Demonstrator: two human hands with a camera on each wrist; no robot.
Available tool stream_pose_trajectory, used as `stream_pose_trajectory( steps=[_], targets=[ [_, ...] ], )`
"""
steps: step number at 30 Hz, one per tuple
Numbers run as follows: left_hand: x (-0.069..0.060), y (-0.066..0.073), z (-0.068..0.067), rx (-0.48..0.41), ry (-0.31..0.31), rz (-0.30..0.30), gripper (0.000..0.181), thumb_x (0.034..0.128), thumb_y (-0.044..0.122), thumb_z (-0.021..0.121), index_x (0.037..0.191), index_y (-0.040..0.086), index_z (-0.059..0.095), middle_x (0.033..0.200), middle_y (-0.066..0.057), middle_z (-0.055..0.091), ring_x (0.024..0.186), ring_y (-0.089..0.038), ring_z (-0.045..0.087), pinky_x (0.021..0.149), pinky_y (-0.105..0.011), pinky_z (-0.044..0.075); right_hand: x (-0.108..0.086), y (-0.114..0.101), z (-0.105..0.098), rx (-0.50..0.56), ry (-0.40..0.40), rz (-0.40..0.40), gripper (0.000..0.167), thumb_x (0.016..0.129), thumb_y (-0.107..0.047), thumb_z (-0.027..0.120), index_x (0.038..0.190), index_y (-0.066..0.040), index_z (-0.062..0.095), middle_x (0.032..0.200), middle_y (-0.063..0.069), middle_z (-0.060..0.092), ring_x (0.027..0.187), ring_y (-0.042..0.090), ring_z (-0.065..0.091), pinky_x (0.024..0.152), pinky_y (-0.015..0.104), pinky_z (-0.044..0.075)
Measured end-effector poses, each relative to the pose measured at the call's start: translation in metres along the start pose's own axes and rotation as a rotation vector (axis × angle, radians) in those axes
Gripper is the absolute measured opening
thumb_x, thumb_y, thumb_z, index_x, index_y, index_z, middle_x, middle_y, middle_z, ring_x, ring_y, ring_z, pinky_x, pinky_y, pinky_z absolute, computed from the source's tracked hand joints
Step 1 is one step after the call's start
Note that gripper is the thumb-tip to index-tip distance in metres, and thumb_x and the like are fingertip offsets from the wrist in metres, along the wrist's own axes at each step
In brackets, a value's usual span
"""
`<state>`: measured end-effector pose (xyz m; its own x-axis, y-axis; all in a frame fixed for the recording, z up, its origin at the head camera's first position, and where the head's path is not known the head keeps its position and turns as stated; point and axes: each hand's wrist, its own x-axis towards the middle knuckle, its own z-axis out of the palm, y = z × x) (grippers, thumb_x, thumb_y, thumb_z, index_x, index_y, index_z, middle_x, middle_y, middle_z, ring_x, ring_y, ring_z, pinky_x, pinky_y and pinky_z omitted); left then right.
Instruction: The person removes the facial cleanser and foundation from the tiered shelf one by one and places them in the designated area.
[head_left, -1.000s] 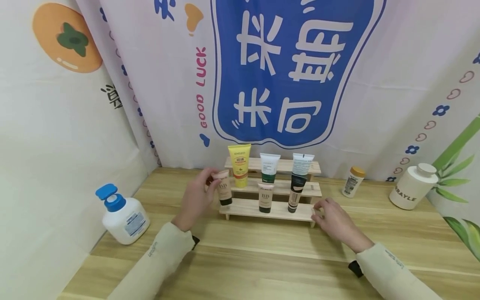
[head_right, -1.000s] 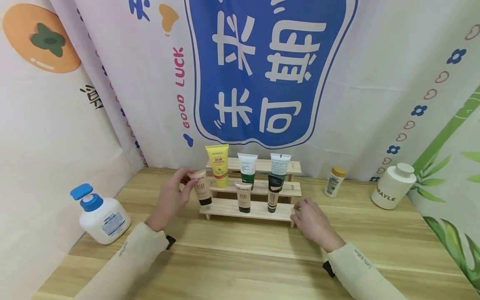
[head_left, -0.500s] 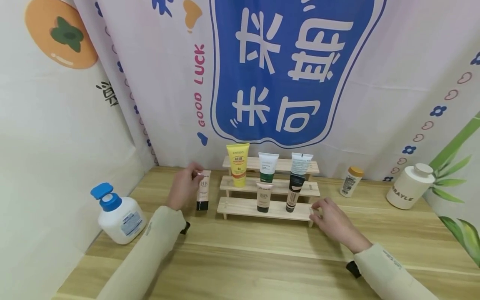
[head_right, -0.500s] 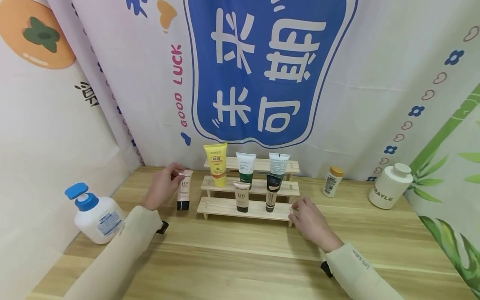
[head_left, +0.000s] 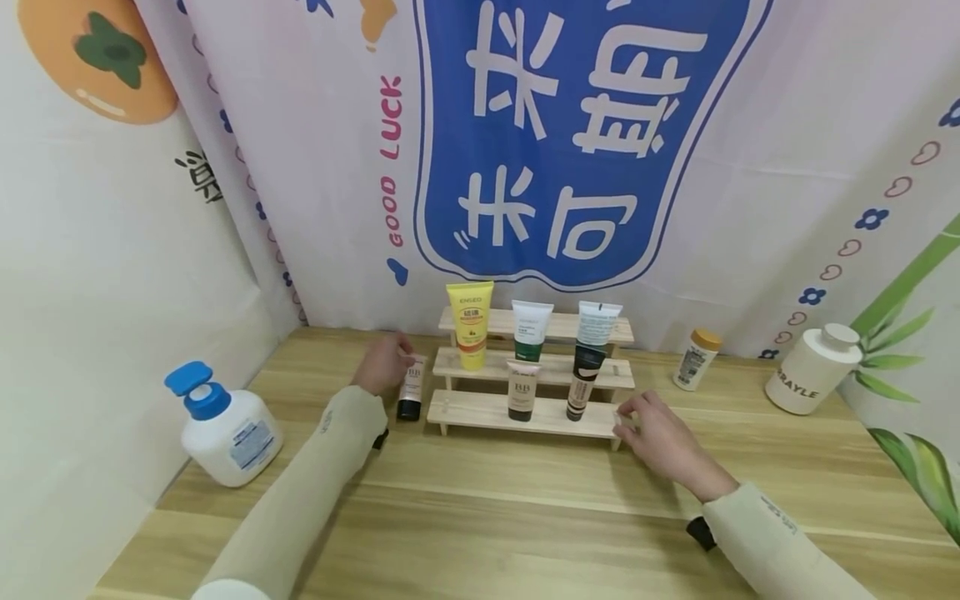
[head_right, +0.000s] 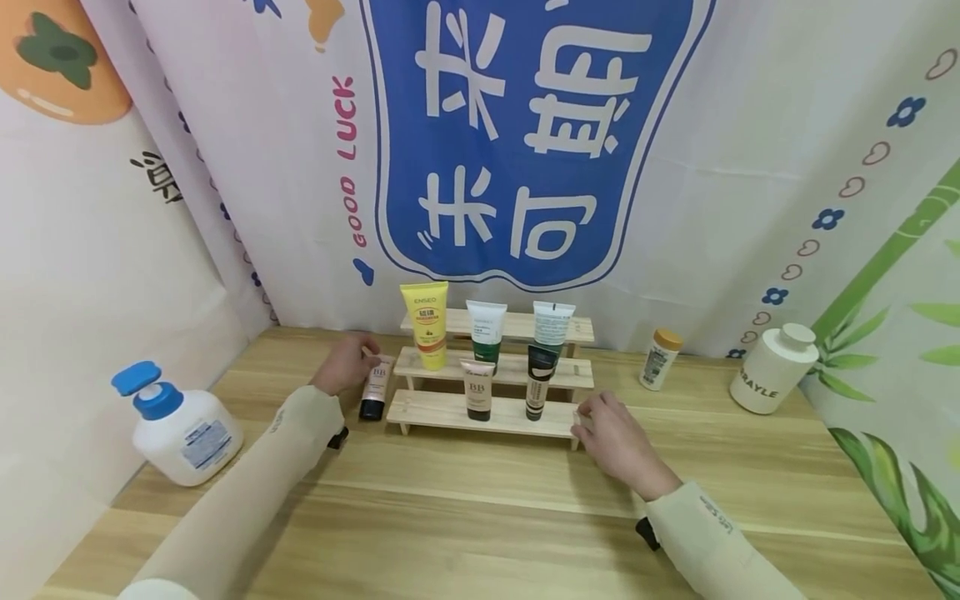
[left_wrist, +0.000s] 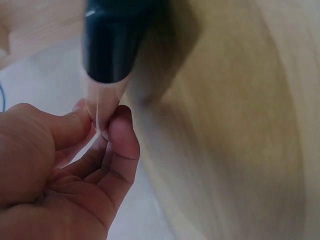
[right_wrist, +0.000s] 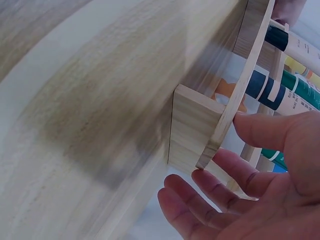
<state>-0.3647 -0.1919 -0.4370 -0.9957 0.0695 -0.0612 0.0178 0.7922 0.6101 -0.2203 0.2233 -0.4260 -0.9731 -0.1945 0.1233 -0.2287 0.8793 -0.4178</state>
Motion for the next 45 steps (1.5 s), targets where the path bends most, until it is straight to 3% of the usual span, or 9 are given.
stream_pose_trajectory(
  steps=[15,20,25,29,32,34,37,41,45],
  targets=[
    [0.003,0.000,-0.004,0.058,-0.031,-0.060,0.023,0.0953,0.016,0.057,0.113,0.002,0.059,0.098,-0.012,0.059,0.082,-0.024,0.057,0.065,-0.034,0.048,0.001,-0.003,-0.004,0.020,-0.005,-0.010,0.027,0.087,-0.013,0.068,0.106,0.005,0.060,0.102,0.016,0.052,0.082,0.022,0.053,0.072,0.042,0.049],
    [-0.006,-0.002,-0.009,0.087,0.002,-0.020,0.036,0.0992,0.024,0.048,0.123,-0.001,0.054,0.104,-0.016,0.060,0.086,-0.028,0.058,0.071,-0.039,0.049,0.002,-0.002,-0.001,0.024,-0.010,-0.004,0.027,0.087,-0.013,0.068,0.106,0.005,0.060,0.102,0.016,0.052,0.081,0.022,0.053,0.072,0.041,0.049],
    [-0.027,0.008,-0.019,0.073,0.227,0.154,0.035,0.0990,0.023,0.044,0.120,-0.003,0.055,0.098,-0.015,0.062,0.072,-0.024,0.059,0.059,-0.036,0.050,0.001,0.000,-0.001,0.027,-0.014,0.003,0.026,0.087,-0.013,0.068,0.105,0.004,0.060,0.102,0.015,0.052,0.082,0.023,0.054,0.072,0.042,0.049],
    [-0.050,0.032,-0.023,0.012,0.515,0.378,0.020,0.0954,0.013,0.051,0.105,-0.002,0.061,0.086,-0.009,0.060,0.069,-0.019,0.056,0.058,-0.033,0.049,0.000,0.002,-0.002,0.030,-0.010,0.010,0.025,0.087,-0.013,0.068,0.104,0.003,0.060,0.102,0.015,0.052,0.084,0.024,0.054,0.074,0.044,0.049],
    [-0.068,0.054,-0.021,-0.015,0.655,0.575,0.013,0.0912,0.005,0.055,0.099,-0.003,0.062,0.086,-0.010,0.059,0.073,-0.020,0.056,0.062,-0.032,0.050,-0.001,0.002,-0.003,0.032,-0.013,0.011,0.025,0.087,-0.013,0.068,0.105,0.003,0.060,0.102,0.015,0.052,0.084,0.024,0.055,0.074,0.045,0.049],
    [-0.079,0.069,-0.017,-0.016,0.666,0.688,0.012,0.0887,0.004,0.058,0.098,-0.002,0.063,0.088,-0.010,0.059,0.074,-0.020,0.056,0.064,-0.032,0.051,-0.002,0.003,-0.004,0.035,-0.016,0.014,0.025,0.088,-0.013,0.067,0.105,0.003,0.060,0.103,0.015,0.052,0.084,0.024,0.054,0.074,0.044,0.049],
    [-0.091,0.088,-0.006,-0.009,0.571,0.810,0.017,0.0866,0.005,0.062,0.103,0.000,0.063,0.095,-0.009,0.058,0.078,-0.018,0.055,0.065,-0.030,0.051,-0.002,0.003,-0.004,0.040,-0.016,0.018,0.026,0.088,-0.013,0.067,0.106,0.003,0.059,0.104,0.015,0.051,0.082,0.023,0.054,0.072,0.043,0.049],
    [-0.100,0.104,0.012,0.020,0.419,0.880,0.034,0.0865,0.013,0.068,0.119,0.007,0.060,0.110,-0.007,0.056,0.095,-0.017,0.055,0.079,-0.029,0.051,-0.002,0.002,-0.002,0.043,-0.019,0.022,0.026,0.088,-0.013,0.067,0.106,0.003,0.059,0.103,0.015,0.051,0.081,0.022,0.054,0.071,0.043,0.049],
    [-0.102,0.114,0.028,0.061,0.423,0.914,0.047,0.0843,0.018,0.073,0.128,0.014,0.058,0.117,-0.005,0.054,0.104,-0.018,0.053,0.086,-0.030,0.048,0.000,0.001,0.000,0.048,-0.014,0.015,0.026,0.088,-0.014,0.067,0.106,0.003,0.059,0.102,0.014,0.051,0.080,0.021,0.053,0.072,0.042,0.049]
  ],
)
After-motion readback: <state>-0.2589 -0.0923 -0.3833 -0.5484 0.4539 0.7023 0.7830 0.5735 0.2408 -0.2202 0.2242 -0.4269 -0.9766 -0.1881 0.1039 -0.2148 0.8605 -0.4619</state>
